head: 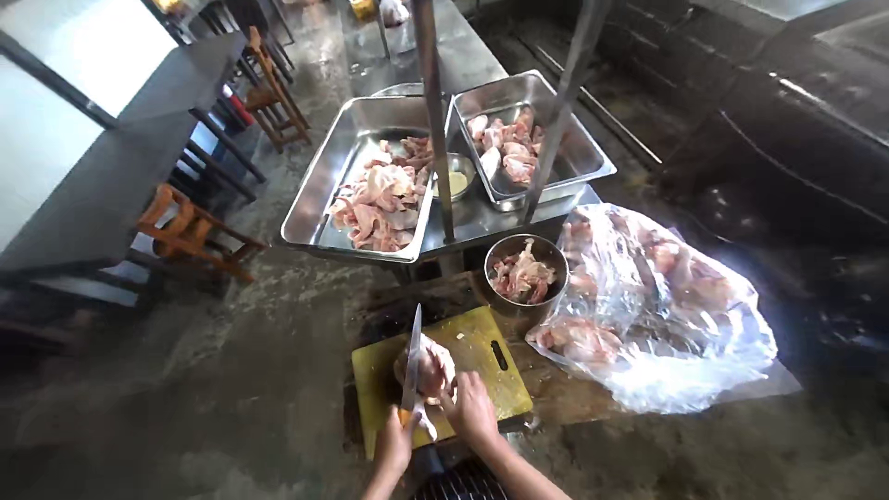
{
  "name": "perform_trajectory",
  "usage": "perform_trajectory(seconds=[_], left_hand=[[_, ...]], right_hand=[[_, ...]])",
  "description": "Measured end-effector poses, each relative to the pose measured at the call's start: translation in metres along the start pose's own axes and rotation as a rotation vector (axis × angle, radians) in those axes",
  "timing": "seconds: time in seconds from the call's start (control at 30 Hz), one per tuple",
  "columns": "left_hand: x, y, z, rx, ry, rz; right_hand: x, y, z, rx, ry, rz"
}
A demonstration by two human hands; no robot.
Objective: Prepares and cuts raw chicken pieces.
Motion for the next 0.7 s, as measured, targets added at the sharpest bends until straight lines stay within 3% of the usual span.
perform_trajectory(seconds=[0.07,0.27,0.4,0.57,0.7], left_hand=[[0.011,0.003,-0.009,-0.044,0.091,-0.014],[0.019,-0.015,-0.041,-0.104,0.337,-0.252],[0.018,-0.038,-0.056,-0.165,0.325,-0.35],[0.023,-0.045,-0.068,-0.279,0.353,-0.347],[0.029,-0.05,-0.077,-0.272,0.398,-0.339]], right_hand=[[-0.006,-0.027,0.002,0.001,-0.012,0.021],[-0.002,-0.074,-0.004,-0.008,-0.017,0.362],[-0.002,-0.081,-0.007,0.002,0.067,0.392],[0.001,-0.083,-0.008,0.011,0.125,0.348],[0.0,-0.086,-0.018,0.0,0.11,0.32]])
Point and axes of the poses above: each hand's wrist, its own y-axis away from the middle knuckle, its own x-axis out of the palm, z = x × y, the point moved 5 cm from there along -y, towards the middle knuckle, and after that the axes turned 6 degrees about -x, right-handed, at the moved point
